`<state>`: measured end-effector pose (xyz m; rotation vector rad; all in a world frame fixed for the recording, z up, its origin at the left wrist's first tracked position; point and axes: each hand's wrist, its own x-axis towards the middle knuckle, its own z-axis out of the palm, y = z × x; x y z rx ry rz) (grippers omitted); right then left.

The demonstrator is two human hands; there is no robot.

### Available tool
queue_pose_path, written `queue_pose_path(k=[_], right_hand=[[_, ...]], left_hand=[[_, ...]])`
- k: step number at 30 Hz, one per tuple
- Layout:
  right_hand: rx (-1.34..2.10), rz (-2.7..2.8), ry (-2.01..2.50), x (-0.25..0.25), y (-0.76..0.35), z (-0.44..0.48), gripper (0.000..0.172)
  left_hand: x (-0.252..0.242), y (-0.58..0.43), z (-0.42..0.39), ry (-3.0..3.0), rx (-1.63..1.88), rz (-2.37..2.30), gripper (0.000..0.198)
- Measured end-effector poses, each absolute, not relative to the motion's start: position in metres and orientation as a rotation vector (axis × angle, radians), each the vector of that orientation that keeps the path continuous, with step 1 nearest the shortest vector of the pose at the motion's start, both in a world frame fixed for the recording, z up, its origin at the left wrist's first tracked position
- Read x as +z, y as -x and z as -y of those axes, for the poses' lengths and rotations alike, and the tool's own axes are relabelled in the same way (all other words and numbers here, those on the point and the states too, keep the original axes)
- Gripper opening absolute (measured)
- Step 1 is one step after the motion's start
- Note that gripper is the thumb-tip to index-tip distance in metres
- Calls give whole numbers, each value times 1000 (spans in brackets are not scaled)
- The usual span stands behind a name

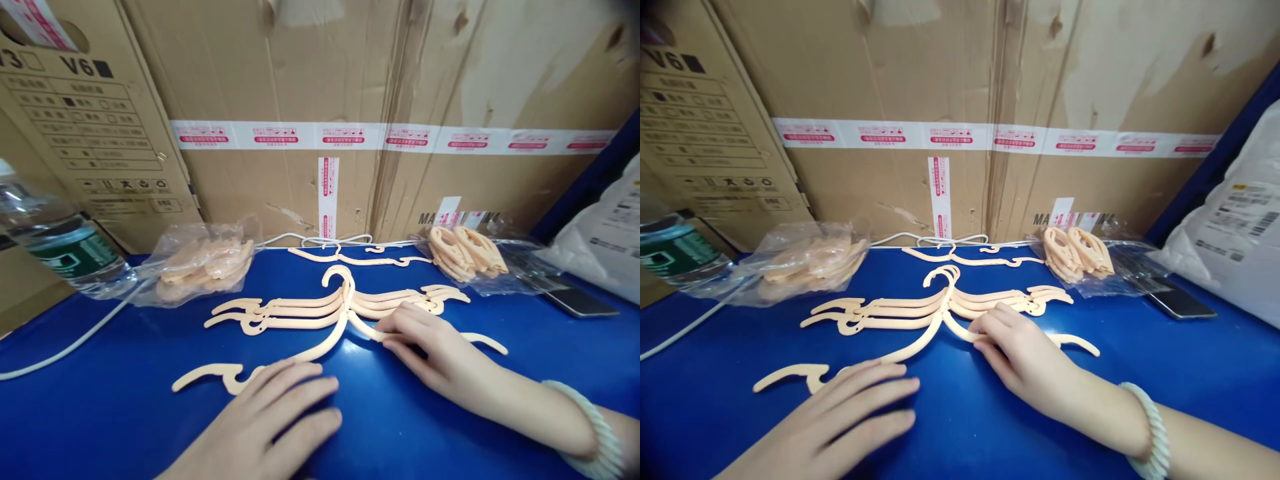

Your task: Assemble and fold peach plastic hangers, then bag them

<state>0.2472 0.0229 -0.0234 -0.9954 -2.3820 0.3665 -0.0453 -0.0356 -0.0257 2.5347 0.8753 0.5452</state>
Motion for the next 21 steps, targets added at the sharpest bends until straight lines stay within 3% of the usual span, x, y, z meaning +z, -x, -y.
queue_pose_path(k=[9,21], right_hand=[[69,2420,1032,-23,-248,-28,17],[40,2378,1061,-26,-260,-37,17]], left_hand=[[-43,47,29,-2718,702,-1154,46],[-43,45,28,-2701,679,-1218,48]])
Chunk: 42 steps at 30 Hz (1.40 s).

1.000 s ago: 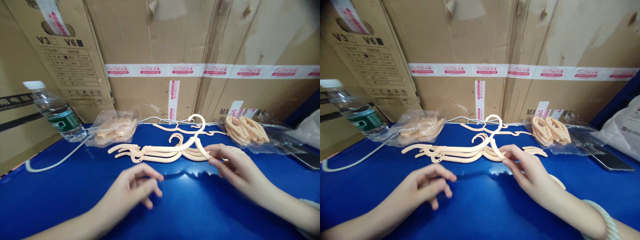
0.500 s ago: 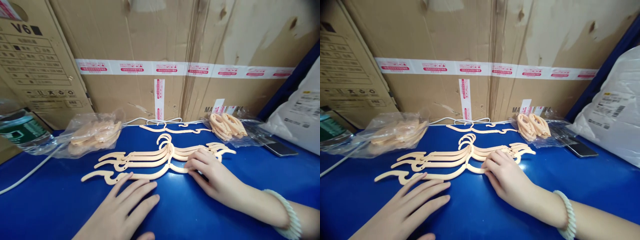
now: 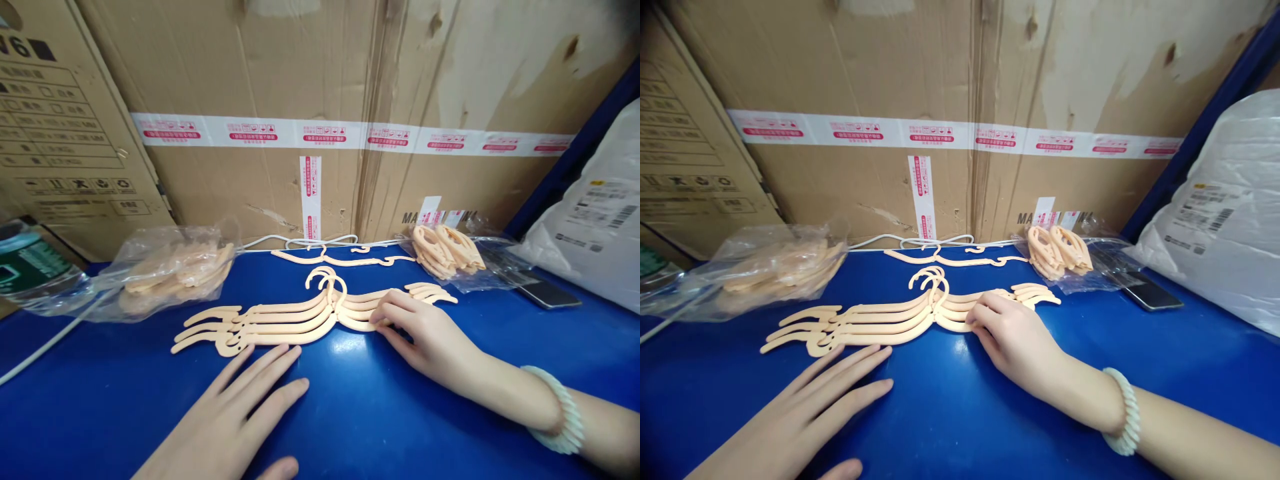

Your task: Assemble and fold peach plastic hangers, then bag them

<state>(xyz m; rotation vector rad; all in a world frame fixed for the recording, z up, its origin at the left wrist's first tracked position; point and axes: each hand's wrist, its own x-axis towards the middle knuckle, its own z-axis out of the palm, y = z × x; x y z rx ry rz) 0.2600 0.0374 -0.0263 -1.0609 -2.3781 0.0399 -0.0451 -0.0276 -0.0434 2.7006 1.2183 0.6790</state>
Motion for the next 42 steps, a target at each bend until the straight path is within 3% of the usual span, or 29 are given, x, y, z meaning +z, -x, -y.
queue_pose_path(k=[18,42], right_hand=[[-396,2542,1083,-26,-250,-22,28],[-400,2652,1036,-23,-254,-26,22]], left_hand=[[-34,43,31,-2533,660,-1252,43],[-34,46,24,-2811,618,-1182,37]])
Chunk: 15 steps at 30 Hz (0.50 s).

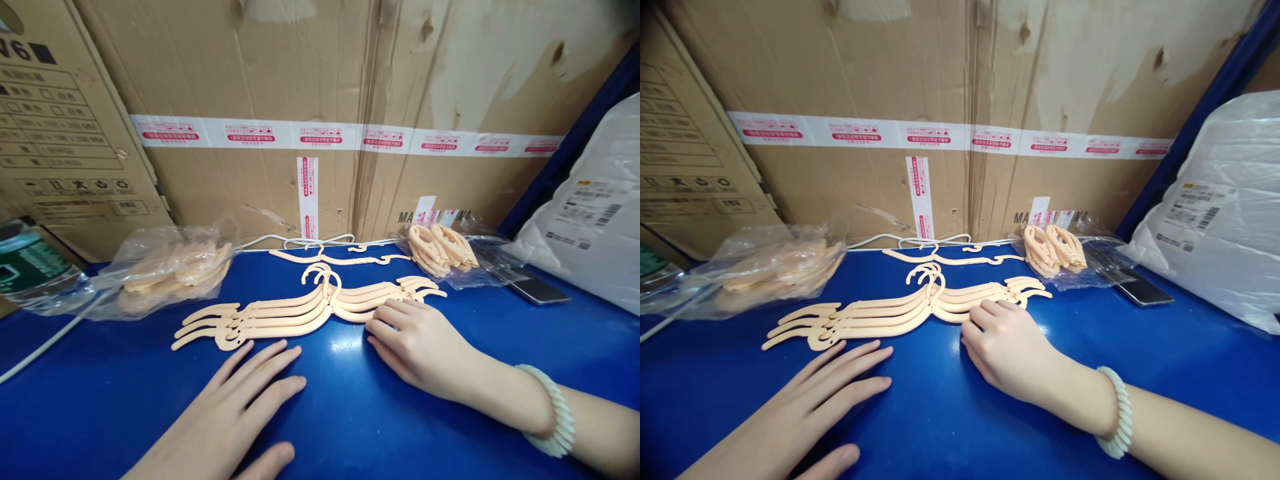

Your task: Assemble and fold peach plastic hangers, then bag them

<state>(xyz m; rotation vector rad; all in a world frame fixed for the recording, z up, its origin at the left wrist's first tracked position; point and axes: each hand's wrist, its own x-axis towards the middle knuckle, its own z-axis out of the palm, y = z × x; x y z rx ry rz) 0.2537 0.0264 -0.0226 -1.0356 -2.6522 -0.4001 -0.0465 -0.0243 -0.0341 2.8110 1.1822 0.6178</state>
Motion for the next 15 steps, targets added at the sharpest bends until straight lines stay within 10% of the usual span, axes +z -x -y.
queue_pose_path(k=[15], right_hand=[[-312,2698,1015,-22,-255,-29,21]], left_hand=[[-26,50,19,-2935,457,-1091,42]])
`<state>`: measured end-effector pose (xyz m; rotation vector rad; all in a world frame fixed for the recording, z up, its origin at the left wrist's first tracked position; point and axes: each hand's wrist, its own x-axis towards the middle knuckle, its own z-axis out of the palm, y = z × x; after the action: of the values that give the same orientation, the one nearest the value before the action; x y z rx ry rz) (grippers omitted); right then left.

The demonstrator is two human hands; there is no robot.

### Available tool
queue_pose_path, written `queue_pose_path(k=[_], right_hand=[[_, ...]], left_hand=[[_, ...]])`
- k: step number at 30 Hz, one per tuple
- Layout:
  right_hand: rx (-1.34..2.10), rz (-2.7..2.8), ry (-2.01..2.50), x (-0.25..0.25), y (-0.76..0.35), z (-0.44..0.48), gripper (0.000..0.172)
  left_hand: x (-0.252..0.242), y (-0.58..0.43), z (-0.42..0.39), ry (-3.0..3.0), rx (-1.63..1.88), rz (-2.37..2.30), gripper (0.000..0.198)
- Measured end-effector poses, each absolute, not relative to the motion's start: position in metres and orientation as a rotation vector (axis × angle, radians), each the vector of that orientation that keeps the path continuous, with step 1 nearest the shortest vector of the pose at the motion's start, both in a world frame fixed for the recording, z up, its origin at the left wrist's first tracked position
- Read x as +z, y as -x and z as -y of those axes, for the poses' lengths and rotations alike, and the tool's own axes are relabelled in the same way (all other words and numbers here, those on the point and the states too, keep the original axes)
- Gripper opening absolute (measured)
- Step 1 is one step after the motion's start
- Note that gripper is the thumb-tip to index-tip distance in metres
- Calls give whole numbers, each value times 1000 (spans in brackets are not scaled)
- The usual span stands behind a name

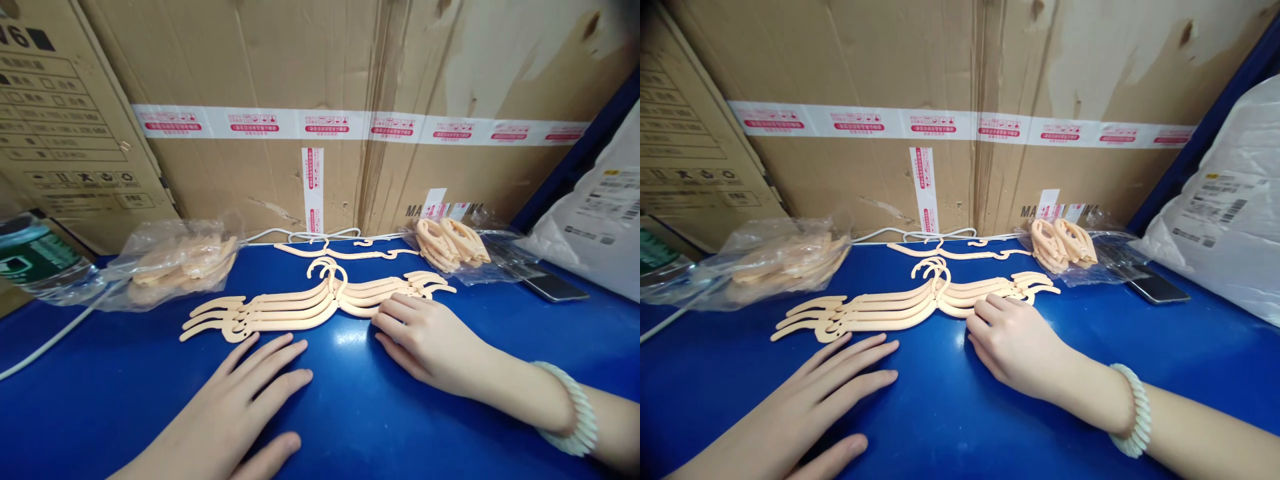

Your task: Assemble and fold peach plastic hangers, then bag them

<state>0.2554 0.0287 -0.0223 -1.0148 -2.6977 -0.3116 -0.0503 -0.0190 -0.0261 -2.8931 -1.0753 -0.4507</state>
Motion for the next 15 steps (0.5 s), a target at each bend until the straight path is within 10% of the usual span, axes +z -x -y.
queue_pose_path(k=[15], right_hand=[[-301,2703,1013,-23,-256,-28,21]], left_hand=[[-18,52,18,2896,-348,1007,42]])
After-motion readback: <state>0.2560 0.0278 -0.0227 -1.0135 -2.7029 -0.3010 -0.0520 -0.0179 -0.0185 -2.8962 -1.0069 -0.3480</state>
